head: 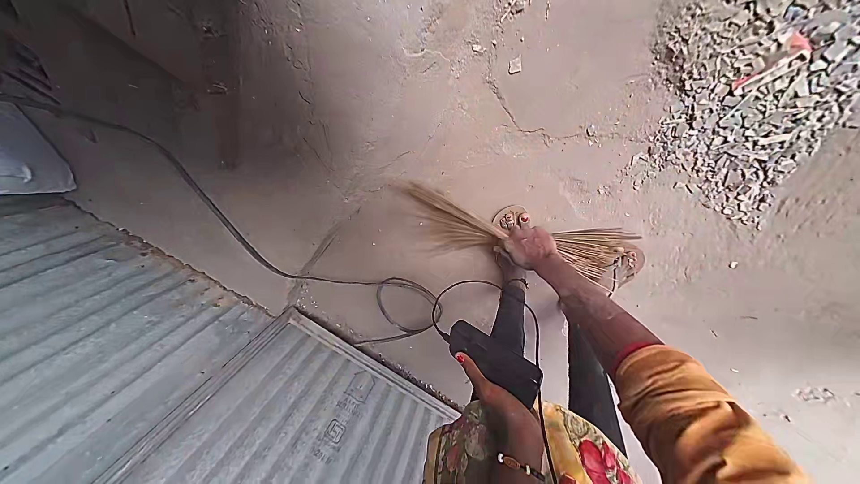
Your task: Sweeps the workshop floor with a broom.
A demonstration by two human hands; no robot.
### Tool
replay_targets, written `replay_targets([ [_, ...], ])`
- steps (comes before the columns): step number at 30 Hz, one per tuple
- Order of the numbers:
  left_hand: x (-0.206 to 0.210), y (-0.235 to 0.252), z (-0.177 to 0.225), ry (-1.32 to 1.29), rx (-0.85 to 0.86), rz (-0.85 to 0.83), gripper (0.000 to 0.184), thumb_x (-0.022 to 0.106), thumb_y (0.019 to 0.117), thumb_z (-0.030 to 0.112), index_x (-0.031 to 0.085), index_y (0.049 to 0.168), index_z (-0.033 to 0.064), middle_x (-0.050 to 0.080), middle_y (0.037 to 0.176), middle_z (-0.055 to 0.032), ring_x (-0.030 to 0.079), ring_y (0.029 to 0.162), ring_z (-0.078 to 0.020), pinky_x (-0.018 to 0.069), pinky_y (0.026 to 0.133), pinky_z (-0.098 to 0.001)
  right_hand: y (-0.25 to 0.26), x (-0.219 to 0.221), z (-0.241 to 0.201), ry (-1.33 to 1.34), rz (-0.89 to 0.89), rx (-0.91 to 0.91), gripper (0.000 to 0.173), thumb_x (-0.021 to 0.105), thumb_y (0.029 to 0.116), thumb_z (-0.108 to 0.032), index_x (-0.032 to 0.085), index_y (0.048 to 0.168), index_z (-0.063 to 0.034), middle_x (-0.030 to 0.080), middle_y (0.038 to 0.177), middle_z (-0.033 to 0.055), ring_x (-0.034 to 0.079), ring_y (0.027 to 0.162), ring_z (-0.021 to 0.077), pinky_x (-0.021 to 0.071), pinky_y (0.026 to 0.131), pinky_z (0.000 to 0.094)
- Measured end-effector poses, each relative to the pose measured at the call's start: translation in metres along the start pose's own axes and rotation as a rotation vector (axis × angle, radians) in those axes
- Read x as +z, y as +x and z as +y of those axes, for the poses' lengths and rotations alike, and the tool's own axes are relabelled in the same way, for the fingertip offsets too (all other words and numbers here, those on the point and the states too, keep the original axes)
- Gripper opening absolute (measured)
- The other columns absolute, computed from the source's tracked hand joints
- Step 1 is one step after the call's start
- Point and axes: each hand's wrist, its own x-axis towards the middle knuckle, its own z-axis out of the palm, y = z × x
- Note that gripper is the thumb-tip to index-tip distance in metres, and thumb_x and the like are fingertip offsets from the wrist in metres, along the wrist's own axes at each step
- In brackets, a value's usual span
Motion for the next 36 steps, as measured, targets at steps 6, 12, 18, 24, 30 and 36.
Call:
replay_targets([
  [6, 0.010, -0.003, -0.009, 0.018, -0.142, -0.020, 0.068, 0.025, 0.1053, 0.063, 0.050, 0.143, 0.0132, 0.059, 0.136, -0.0128, 0.058, 0.123, -0.0235, 0.0504, 0.099, -0.0475, -0.127, -0.016, 0.155, 0.259, 0.655, 0.519, 0.050, 0.038, 0.1103, -0.046, 0.071, 0.120, -0.0089, 0.069, 0.105, 0.0315, 0.068, 0.098, 0.0537, 0.0495, 0.077, 0.0690],
  [12, 0.020, -0.013, -0.009, 0.062, -0.082, -0.038, 0.067, 0.025, 0.1066, 0.061, 0.046, 0.147, 0.0117, 0.055, 0.144, -0.0151, 0.055, 0.129, -0.0254, 0.0471, 0.104, -0.0491, -0.154, 0.011, 0.053, 0.108, 0.286, 0.090, 0.040, 0.043, 0.1089, -0.039, 0.068, 0.128, -0.0144, 0.066, 0.123, 0.0279, 0.068, 0.104, 0.0482, 0.0536, 0.082, 0.0627],
  [18, 0.033, -0.013, -0.006, 0.131, -0.016, -0.108, 0.061, 0.026, 0.1080, 0.057, 0.050, 0.143, 0.0146, 0.060, 0.134, -0.0135, 0.061, 0.119, -0.0239, 0.0528, 0.095, -0.0466, -0.072, -0.113, 0.058, 0.006, 0.075, 0.081, 0.040, 0.041, 0.1093, -0.029, 0.061, 0.127, -0.0002, 0.062, 0.126, 0.0291, 0.061, 0.119, 0.0473, 0.0478, 0.093, 0.0623],
  [24, 0.051, -0.028, -0.004, 0.177, -0.041, -0.138, 0.065, 0.027, 0.1066, 0.061, 0.052, 0.141, 0.0124, 0.061, 0.131, -0.0168, 0.061, 0.117, -0.0275, 0.0523, 0.093, -0.0499, -0.113, -0.121, 0.173, 0.438, 0.623, 0.403, 0.040, 0.043, 0.1101, -0.039, 0.070, 0.116, -0.0113, 0.072, 0.100, 0.0229, 0.069, 0.101, 0.0436, 0.0506, 0.082, 0.0629],
  [30, 0.074, -0.045, 0.008, 0.243, 0.040, -0.185, 0.070, 0.021, 0.1062, 0.062, 0.043, 0.149, 0.0123, 0.052, 0.144, -0.0162, 0.054, 0.128, -0.0268, 0.0467, 0.102, -0.0511, -0.146, -0.115, 0.049, 0.651, 0.655, 0.156, 0.038, 0.044, 0.1078, -0.028, 0.067, 0.135, -0.0136, 0.071, 0.115, 0.0238, 0.070, 0.103, 0.0432, 0.0535, 0.087, 0.0603],
  [36, 0.094, -0.052, 0.032, 0.231, 0.132, -0.234, 0.056, 0.020, 0.1115, 0.047, 0.044, 0.145, 0.0095, 0.057, 0.132, -0.0140, 0.061, 0.115, -0.0183, 0.0521, 0.095, -0.0381, -0.025, -0.224, -0.055, 0.238, 0.269, -0.284, 0.035, 0.043, 0.1087, -0.020, 0.063, 0.128, 0.0020, 0.060, 0.133, 0.0281, 0.057, 0.126, 0.0445, 0.0429, 0.102, 0.0602],
])
